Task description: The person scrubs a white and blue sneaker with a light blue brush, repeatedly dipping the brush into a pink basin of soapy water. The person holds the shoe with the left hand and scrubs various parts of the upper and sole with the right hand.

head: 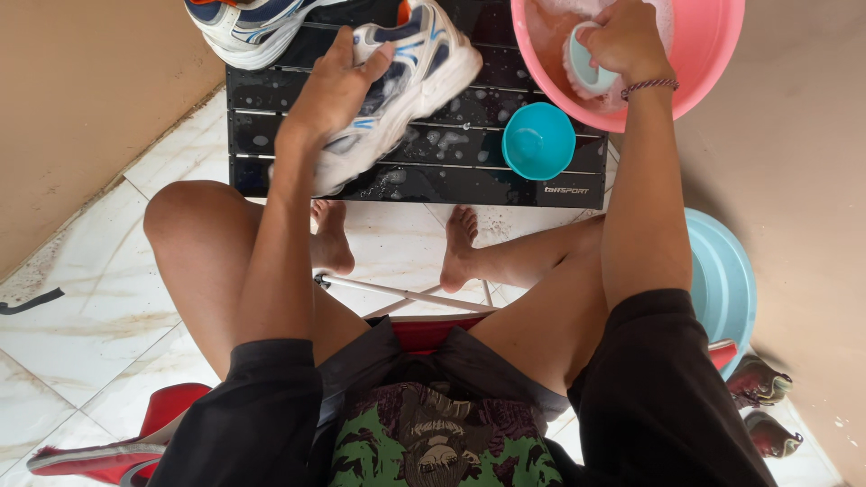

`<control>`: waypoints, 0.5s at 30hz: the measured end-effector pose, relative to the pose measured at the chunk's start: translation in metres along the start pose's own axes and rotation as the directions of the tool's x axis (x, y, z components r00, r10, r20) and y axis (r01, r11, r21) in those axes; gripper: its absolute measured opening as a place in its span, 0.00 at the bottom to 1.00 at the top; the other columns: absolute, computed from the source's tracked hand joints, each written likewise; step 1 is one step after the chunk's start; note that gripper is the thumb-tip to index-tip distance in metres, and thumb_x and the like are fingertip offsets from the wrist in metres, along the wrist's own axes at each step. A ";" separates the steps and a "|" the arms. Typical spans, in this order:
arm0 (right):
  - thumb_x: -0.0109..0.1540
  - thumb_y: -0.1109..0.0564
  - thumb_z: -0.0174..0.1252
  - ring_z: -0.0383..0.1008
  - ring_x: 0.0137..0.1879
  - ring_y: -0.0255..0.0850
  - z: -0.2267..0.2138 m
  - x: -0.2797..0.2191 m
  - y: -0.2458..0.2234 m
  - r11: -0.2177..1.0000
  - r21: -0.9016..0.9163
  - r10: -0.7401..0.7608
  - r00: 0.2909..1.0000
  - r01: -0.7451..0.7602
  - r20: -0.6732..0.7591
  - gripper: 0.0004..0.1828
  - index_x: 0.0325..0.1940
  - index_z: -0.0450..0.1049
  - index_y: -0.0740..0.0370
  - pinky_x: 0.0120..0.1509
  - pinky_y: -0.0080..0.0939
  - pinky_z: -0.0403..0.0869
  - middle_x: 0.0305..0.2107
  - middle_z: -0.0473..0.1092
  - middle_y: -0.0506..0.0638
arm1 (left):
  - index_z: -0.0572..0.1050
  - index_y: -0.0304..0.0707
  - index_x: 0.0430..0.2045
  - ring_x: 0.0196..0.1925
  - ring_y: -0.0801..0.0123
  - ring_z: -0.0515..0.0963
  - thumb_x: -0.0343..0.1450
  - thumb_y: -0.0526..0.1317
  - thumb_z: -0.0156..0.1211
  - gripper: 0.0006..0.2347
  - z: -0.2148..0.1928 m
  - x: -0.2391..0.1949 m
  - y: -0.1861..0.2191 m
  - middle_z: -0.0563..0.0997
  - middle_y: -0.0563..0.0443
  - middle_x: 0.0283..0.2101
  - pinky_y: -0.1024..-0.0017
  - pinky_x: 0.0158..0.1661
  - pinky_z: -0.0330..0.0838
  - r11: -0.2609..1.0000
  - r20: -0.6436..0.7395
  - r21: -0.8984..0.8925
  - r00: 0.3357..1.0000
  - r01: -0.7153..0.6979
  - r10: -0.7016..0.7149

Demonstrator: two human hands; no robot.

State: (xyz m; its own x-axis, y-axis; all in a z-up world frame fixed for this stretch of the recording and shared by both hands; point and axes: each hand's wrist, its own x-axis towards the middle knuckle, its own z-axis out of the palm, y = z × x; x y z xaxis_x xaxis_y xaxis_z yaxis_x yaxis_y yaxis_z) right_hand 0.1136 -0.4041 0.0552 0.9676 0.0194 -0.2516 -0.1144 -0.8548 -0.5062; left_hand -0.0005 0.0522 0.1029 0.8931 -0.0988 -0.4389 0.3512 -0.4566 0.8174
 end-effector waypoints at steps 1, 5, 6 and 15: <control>0.78 0.54 0.68 0.77 0.30 0.41 -0.002 -0.002 -0.001 0.998 -0.060 0.012 1.000 -0.011 0.012 0.17 0.36 0.82 0.62 0.43 0.49 0.75 0.23 0.77 0.53 | 0.42 0.31 0.87 0.93 0.49 0.43 0.80 0.70 0.47 0.48 -0.005 -0.005 0.005 0.44 0.37 0.91 0.53 0.84 0.40 0.997 0.083 0.057 0.995 0.042 -0.047; 0.76 0.52 0.67 0.79 0.28 0.37 0.016 0.018 0.033 0.999 -0.035 0.013 0.999 -0.015 -0.050 0.16 0.34 0.82 0.57 0.41 0.43 0.79 0.20 0.76 0.51 | 0.44 0.37 0.88 0.92 0.49 0.42 0.82 0.68 0.45 0.44 -0.017 -0.025 0.026 0.47 0.44 0.92 0.47 0.82 0.42 0.971 0.102 0.233 0.992 0.050 -0.075; 0.75 0.50 0.67 0.78 0.46 0.52 0.022 0.027 0.046 0.993 -0.104 0.039 0.994 -0.050 -0.104 0.11 0.54 0.79 0.59 0.51 0.53 0.80 0.44 0.70 0.60 | 0.55 0.43 0.75 0.83 0.48 0.54 0.83 0.60 0.52 0.30 -0.018 -0.029 0.029 0.63 0.42 0.75 0.45 0.71 0.54 0.974 0.057 0.225 0.998 0.023 -0.037; 0.74 0.46 0.71 0.82 0.58 0.66 0.007 -0.003 0.023 0.989 -0.113 0.062 0.969 -0.091 -0.239 0.22 0.67 0.86 0.60 0.59 0.62 0.83 0.64 0.71 0.72 | 0.75 0.31 0.45 0.40 0.31 0.86 0.85 0.63 0.56 0.26 0.023 0.011 -0.014 0.85 0.32 0.38 0.38 0.39 0.77 0.893 -0.419 0.445 0.867 -0.061 0.269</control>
State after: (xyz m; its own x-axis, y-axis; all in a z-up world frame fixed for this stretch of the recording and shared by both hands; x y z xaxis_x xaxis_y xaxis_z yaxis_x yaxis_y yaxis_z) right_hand 0.1059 -0.4203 0.0382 0.9843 -0.1581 -0.0783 -0.1761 -0.9061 -0.3847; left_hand -0.0018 0.0371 0.0775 0.9868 0.1620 -0.0050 0.1336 -0.7956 0.5909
